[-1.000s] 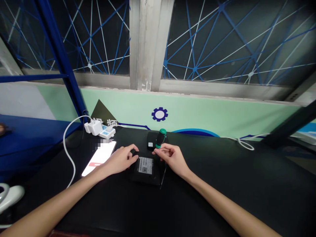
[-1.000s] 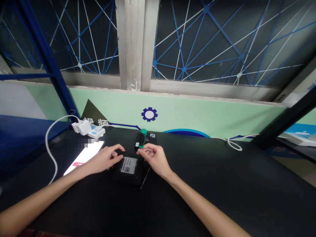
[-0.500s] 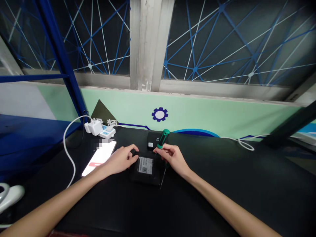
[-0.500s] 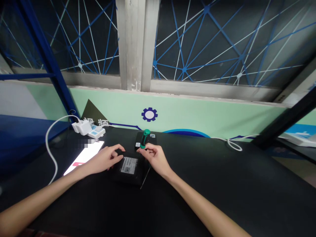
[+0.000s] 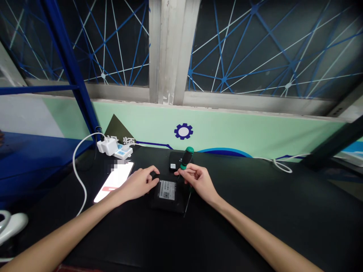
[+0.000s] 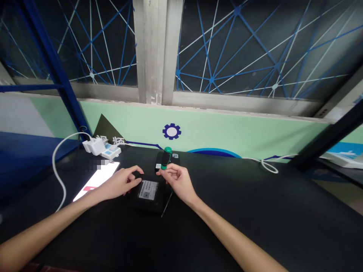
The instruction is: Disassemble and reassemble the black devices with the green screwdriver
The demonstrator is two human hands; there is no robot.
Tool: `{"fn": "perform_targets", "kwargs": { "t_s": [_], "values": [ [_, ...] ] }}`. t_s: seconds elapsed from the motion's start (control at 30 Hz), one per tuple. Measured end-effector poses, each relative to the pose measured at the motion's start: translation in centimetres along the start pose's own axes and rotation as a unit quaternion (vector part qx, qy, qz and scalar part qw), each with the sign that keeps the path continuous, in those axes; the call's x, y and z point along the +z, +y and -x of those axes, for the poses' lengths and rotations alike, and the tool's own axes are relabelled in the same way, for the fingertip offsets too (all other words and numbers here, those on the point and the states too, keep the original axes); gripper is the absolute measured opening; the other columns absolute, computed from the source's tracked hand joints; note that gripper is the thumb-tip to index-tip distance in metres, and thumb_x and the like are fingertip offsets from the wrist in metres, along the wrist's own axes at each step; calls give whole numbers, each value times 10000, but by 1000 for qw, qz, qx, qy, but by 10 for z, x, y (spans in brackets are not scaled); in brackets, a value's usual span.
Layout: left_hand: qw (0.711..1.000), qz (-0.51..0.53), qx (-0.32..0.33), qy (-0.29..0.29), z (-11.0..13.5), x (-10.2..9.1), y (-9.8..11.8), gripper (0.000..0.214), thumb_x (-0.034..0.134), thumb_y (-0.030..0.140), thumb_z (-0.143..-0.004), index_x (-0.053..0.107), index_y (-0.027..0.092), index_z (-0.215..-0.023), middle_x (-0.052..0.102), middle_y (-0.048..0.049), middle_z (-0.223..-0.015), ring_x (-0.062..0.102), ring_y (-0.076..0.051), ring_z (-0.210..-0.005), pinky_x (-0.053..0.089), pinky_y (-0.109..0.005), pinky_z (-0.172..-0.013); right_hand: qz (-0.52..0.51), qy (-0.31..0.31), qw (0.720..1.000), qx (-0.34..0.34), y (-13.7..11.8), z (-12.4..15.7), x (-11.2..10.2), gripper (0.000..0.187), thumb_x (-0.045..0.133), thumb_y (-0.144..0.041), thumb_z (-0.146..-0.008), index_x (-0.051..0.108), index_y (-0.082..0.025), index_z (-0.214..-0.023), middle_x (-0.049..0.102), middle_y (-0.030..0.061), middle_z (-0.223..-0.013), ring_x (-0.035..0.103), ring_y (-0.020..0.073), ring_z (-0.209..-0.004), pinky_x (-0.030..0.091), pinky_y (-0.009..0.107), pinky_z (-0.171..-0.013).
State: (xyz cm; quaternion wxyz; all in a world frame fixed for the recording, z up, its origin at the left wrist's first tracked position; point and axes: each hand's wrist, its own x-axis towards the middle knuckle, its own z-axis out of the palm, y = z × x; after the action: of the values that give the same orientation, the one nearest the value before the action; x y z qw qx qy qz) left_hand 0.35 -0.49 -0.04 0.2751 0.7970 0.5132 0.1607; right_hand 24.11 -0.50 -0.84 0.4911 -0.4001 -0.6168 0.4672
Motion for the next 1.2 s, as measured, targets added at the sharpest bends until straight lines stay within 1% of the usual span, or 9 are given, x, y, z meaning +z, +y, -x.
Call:
{"fn": "perform_targets", "kwargs": {
  "t_s": [0.17, 0.3, 0.5, 0.67, 0.83, 0.93, 1.03, 1.1, 1.2],
  "values": [
    [1000, 4, -3, -3, 0, 0, 0, 296, 445, 428, -948, 552, 236, -1146, 581, 94, -536, 557, -154, -460, 411, -270, -625, 27, 15, 999, -9, 1, 0, -2, 381, 756, -546, -757, 720, -166, -767, 682, 22, -658, 481, 101, -497, 367, 233, -449],
    [1000, -3, 1, 5, 0, 0, 1, 292, 450, 430, -945, 560, 237, -1134, 578, 97, -527, 552, -152, -458, 417, -280, -659, 36, 21, 999, -12, 0, -1, -4, 391, 760, -560, -742, 719, -171, -732, 665, 14, -631, 479, 104, -486, 368, 236, -440],
    [1000, 1, -5, -4, 0, -1, 1, 300, 440, 438, -948, 551, 244, -1148, 584, 93, -545, 560, -154, -469, 415, -276, -646, 38, 37, 998, -25, -4, 0, -6, 430, 758, -596, -726, 699, -171, -694, 705, 52, -691, 472, 109, -482, 382, 247, -430],
    [1000, -5, -9, -5, 1, -2, 3, 305, 444, 434, -946, 553, 237, -1153, 586, 93, -539, 562, -152, -484, 425, -288, -710, 36, 60, 997, -36, 1, -1, -9, 443, 749, -605, -734, 715, -164, -730, 601, 12, -579, 489, 121, -492, 393, 254, -448],
    [1000, 10, -5, -9, 1, -2, 2, 323, 434, 449, -950, 546, 230, -1159, 594, 87, -548, 555, -153, -477, 419, -275, -660, 15, 85, 995, -48, 5, -4, -10, 392, 779, -559, -727, 728, -175, -789, 707, 69, -769, 649, 213, -729, 512, 312, -641],
    [1000, 11, -6, -9, 0, -2, 1, 321, 443, 452, -948, 546, 233, -1158, 593, 88, -545, 556, -154, -477, 417, -273, -655, 38, 68, 996, -37, 5, -4, -11, 376, 767, -542, -747, 709, -173, -789, 714, 76, -753, 633, 202, -681, 475, 290, -570],
    [1000, 10, -10, -10, 0, -2, 1, 318, 442, 448, -949, 547, 232, -1157, 592, 86, -546, 556, -153, -478, 413, -268, -641, 73, 71, 994, -31, 6, -3, -12, 372, 744, -534, -771, 704, -165, -791, 733, 83, -746, 531, 144, -532, 375, 271, -465],
    [1000, 10, -9, -10, 0, -2, 1, 317, 443, 441, -949, 546, 231, -1163, 590, 85, -549, 558, -151, -482, 407, -263, -628, 89, 74, 993, -31, 6, -2, -12, 352, 737, -517, -784, 711, -166, -793, 744, 80, -744, 495, 132, -498, 354, 275, -457],
    [1000, 7, -7, -8, 1, -1, 1, 316, 441, 440, -951, 547, 235, -1167, 585, 87, -549, 557, -151, -484, 405, -262, -626, 93, 56, 993, -50, 3, 0, -14, 296, 701, -478, -834, 743, -189, -789, 763, 71, -785, 628, 197, -661, 453, 302, -579]
  ]
}}
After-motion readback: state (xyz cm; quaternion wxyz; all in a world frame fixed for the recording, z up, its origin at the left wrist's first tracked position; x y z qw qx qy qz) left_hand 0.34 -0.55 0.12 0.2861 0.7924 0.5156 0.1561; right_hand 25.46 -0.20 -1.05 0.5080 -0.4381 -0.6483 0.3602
